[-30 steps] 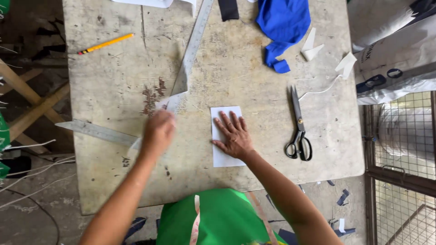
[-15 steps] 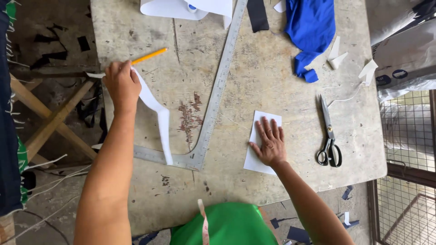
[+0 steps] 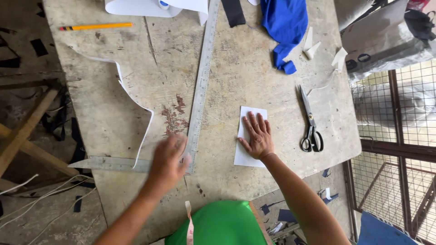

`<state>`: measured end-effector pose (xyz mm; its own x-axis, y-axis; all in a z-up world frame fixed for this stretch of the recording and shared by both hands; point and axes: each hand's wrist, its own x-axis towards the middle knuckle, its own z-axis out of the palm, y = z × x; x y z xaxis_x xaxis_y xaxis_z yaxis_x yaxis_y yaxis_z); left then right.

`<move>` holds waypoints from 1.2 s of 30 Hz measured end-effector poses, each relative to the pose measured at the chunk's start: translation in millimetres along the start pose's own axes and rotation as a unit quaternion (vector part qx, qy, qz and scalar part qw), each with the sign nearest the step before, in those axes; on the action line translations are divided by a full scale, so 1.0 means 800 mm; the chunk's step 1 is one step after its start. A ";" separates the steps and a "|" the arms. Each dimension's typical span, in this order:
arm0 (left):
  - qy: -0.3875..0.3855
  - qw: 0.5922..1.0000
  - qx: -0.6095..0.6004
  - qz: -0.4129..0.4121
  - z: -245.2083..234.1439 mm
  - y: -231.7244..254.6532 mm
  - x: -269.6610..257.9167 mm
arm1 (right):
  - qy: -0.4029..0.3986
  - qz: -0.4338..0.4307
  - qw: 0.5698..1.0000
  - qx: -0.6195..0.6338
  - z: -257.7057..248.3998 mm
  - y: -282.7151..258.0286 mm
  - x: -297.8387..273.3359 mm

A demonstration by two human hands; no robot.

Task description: The person uses a ruler and pencil to draw straight lines on a sheet of white paper. They then use scissors to cut the paper along the drawn lines, creating separate strips. The person handles the paper and tools on a cluttered workbench.

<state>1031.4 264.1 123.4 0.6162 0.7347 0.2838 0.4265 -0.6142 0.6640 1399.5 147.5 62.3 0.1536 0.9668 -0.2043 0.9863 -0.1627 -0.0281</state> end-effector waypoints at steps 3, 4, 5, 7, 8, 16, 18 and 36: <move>-0.141 0.957 0.252 0.005 0.043 0.027 -0.097 | 0.053 -0.050 0.994 0.085 -0.014 -0.002 -0.002; -0.139 0.958 0.251 0.005 0.046 0.036 -0.119 | 0.054 -0.049 0.994 0.083 -0.013 -0.004 -0.006; -0.128 0.957 0.259 0.017 0.051 0.044 -0.137 | 0.043 -0.045 0.995 0.083 -0.013 -0.004 -0.004; -0.107 0.956 0.273 0.027 0.065 0.056 -0.179 | 0.041 -0.048 0.995 0.081 -0.011 -0.003 -0.005; -0.109 0.957 0.268 0.026 0.073 0.060 -0.202 | 0.055 -0.053 0.994 0.082 -0.009 -0.002 -0.007; -0.342 0.908 0.228 -0.086 0.106 0.096 -0.230 | -0.023 -0.040 0.993 0.105 -0.023 -0.027 -0.016; -0.223 0.958 0.176 0.043 0.123 0.119 -0.250 | -0.081 -0.031 0.992 0.095 -0.022 -0.043 -0.031; -0.036 0.940 0.335 -0.057 0.148 0.196 -0.282 | 0.073 -0.118 0.963 0.232 0.020 -0.022 -0.082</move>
<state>1037.6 -32.2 81.8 0.5738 0.8006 0.1728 0.7992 -0.5934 0.0955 1370.8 83.9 60.3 -0.0319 0.9995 0.0005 0.8671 0.0279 -0.4973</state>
